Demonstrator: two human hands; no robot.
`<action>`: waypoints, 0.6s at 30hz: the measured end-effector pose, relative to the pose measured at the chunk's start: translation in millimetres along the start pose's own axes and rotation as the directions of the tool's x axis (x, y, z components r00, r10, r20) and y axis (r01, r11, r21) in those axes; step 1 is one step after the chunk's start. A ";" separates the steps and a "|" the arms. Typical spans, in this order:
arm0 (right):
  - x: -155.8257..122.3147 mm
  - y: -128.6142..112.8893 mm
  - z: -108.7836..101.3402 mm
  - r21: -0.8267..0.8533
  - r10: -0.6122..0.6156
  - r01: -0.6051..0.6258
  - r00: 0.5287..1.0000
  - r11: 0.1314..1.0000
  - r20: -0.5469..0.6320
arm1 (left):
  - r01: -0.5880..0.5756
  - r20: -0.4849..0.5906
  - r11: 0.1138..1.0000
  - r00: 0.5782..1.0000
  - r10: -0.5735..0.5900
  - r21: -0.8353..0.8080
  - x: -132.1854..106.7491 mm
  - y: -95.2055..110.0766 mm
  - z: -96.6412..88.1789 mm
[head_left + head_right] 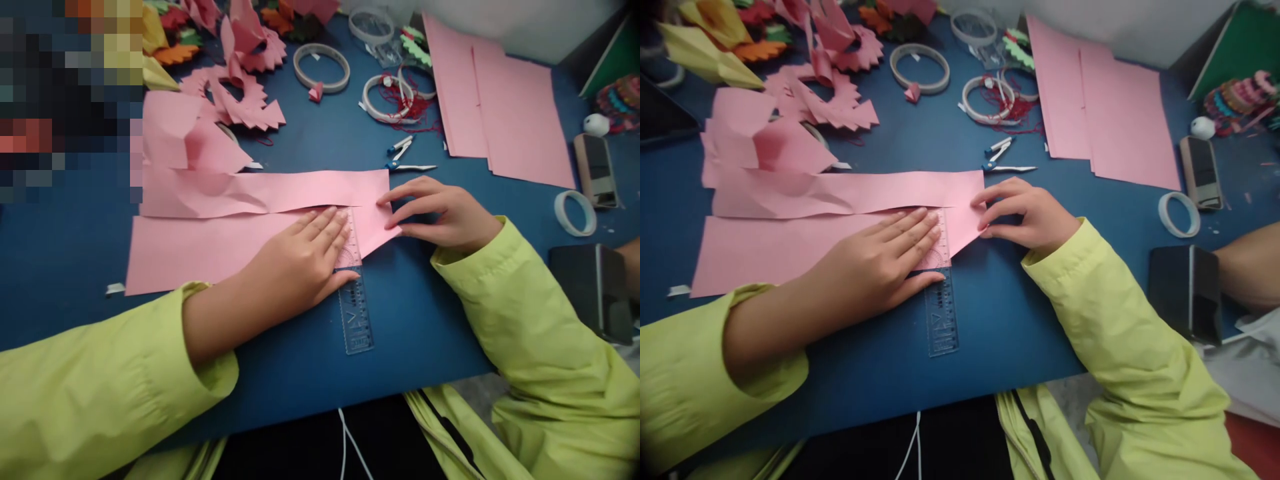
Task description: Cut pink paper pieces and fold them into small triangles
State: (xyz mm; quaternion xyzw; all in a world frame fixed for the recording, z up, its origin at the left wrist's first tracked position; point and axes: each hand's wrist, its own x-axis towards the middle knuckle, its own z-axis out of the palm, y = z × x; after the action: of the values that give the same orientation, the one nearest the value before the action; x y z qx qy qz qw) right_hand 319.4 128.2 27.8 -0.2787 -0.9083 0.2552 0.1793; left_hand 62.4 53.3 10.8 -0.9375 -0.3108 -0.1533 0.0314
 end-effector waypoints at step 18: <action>62.1 -2.6 32.6 0.294 0.384 -0.298 0.872 0.908 -0.303 | 0.008 -0.005 1.000 1.000 -0.007 0.024 0.2 0.9 1.3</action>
State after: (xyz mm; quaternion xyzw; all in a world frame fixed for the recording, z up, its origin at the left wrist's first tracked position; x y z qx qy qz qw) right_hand 254.6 151.6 14.4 -0.4533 -0.7597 0.3354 0.3238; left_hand 63.4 52.9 9.7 -0.9355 -0.3160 -0.1522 0.0428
